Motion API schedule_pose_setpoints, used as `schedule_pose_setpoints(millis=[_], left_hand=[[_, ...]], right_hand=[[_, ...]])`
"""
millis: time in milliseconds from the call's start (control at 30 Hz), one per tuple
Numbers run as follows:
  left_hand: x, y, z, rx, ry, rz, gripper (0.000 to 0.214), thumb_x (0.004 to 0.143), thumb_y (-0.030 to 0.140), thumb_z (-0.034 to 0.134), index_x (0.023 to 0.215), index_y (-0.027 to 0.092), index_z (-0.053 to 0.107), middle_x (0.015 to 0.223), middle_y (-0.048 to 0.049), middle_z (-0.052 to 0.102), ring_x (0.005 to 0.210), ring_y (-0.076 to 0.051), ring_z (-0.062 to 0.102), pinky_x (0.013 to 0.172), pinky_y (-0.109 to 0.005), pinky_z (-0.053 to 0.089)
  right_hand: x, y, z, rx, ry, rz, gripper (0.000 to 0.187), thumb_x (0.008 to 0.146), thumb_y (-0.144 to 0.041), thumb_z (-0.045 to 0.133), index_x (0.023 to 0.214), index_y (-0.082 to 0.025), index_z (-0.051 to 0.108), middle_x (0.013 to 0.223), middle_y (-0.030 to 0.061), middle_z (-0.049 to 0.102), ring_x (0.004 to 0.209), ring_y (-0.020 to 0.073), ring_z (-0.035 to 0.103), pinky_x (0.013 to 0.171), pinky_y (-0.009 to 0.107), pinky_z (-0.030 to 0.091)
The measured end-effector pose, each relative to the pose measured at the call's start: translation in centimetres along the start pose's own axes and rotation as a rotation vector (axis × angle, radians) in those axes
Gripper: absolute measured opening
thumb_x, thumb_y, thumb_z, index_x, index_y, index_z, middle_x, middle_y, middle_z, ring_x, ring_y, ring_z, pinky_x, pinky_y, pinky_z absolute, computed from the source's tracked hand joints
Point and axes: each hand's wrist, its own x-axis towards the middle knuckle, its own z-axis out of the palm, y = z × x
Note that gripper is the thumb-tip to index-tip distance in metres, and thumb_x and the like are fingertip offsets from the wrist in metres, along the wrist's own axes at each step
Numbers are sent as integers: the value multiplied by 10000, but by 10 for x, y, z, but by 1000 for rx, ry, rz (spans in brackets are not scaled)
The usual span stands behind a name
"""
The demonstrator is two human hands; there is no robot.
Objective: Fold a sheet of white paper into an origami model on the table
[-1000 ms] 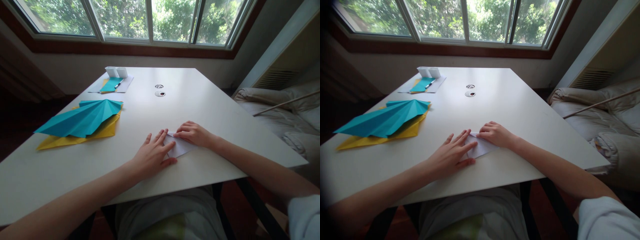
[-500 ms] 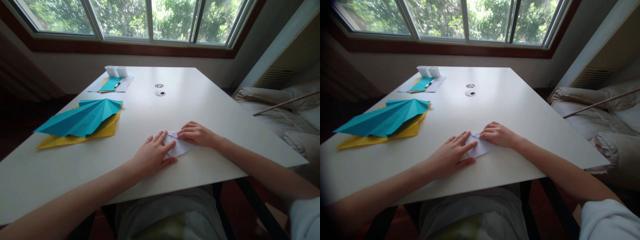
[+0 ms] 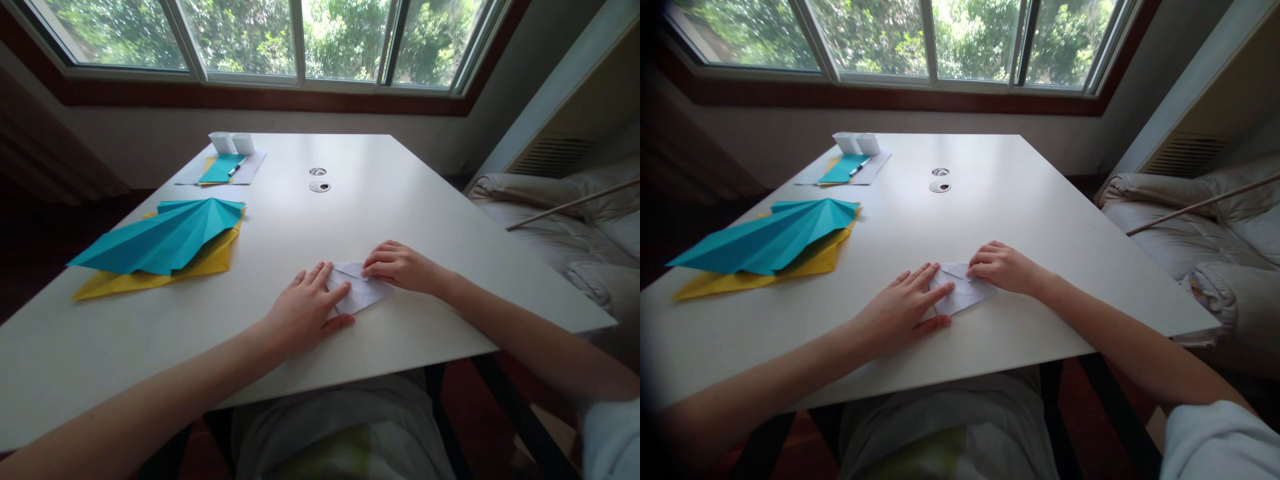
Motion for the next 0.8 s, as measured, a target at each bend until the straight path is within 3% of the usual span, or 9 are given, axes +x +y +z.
schedule_pose_setpoints(millis=[167,367,500,800], left_hand=[[1,-2,-2,18,13,15,538,853,601,358,1262,262,449,1387,-176,332,1281,-324,302,985,-534,277],[8,-10,0,1,-6,173,546,880,584,300,1211,184,471,1463,-131,204,1353,-262,135,1060,-529,101],[10,-11,1,-28,-45,172,550,888,570,287,1243,177,434,1445,-143,248,1329,-280,213,1036,-535,186],[4,-4,0,57,3,76,553,871,593,299,1246,221,460,1386,-195,320,1276,-360,289,984,-536,269]], right_hand=[[1,0,-2,15,-11,3,217,915,-181,431,915,-176,648,919,55,663,858,152,569,791,303,397],[1,0,-2,18,-25,8,222,918,-180,422,925,-178,644,927,54,661,870,152,562,793,302,391],[1,0,-2,17,-32,8,223,917,-180,424,924,-179,647,926,56,661,865,154,558,788,302,390],[0,0,-5,31,-82,35,195,891,-164,471,954,-184,653,932,44,663,868,162,558,793,310,388]])
